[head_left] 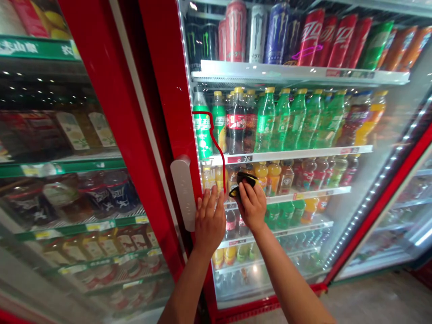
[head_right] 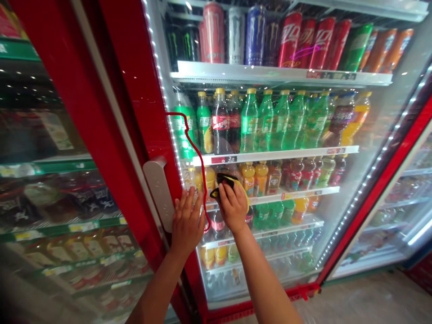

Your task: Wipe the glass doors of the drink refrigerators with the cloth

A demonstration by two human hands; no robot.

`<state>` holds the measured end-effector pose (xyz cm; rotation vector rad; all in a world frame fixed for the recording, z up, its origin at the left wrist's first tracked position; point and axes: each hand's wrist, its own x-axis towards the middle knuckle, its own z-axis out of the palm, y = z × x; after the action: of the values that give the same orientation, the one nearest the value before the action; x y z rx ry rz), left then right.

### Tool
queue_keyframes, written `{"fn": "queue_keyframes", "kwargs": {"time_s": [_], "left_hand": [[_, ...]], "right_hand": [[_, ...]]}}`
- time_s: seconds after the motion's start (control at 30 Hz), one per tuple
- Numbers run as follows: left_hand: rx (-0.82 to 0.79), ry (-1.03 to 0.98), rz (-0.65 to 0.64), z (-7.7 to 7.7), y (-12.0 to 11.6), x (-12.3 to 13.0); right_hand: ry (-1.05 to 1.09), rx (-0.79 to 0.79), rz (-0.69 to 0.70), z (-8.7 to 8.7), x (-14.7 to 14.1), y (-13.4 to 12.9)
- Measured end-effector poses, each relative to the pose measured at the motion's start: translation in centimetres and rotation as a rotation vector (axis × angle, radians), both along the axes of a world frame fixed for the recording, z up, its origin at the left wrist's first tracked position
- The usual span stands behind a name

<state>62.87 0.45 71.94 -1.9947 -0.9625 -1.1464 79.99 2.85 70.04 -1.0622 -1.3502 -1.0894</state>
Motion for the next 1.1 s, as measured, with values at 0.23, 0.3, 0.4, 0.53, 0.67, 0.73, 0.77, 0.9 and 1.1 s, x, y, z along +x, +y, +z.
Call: {"fn": "queue_keyframes", "kwargs": {"time_s": [0.23,0.3,0.4,0.53,0.67,0.73,0.77,0.9,1.1], "left_hand": [[-0.019,0.048,-0.045,0.4,0.3,2.5],[-0.046,0.056,-0.035,0.4,0.4,3.4],[-0.065,0.059,-0.026,0.2,0.7,4.9],[-0.073,0.075,-0.026,0.3,0.9,7.0],[-0.113,0.101,-0.002,0.5,1.0,8.6],[-0.151,0.108,0.032,0.5,1.1,9.0],[-0.168,0.112,0.048,0.4,1.1,9.2],[-0.186,0.114,0.087,0.1,1.2,9.7],[-0.151,0.077,0.075,-0.2,0.8,11.4]], "right_hand": [[0.119,0.080,-0.087,4.7,4.9,1.0],[0.241,0.084,-0.120,4.2,6.5,1.0],[0.223,0.042,-0.083,1.4,7.1,0.4],[0.037,-0.052,0.015,-0.6,6.6,-0.4],[-0.007,-0.022,0.077,1.8,9.5,-0.1],[0.060,0.044,0.083,2.8,11.9,0.3],[0.104,0.078,0.080,2.9,12.9,0.4],[0.249,0.068,0.057,0.5,13.9,0.1],[0.038,-0.114,0.149,-0.2,10.9,-0.7]]}}
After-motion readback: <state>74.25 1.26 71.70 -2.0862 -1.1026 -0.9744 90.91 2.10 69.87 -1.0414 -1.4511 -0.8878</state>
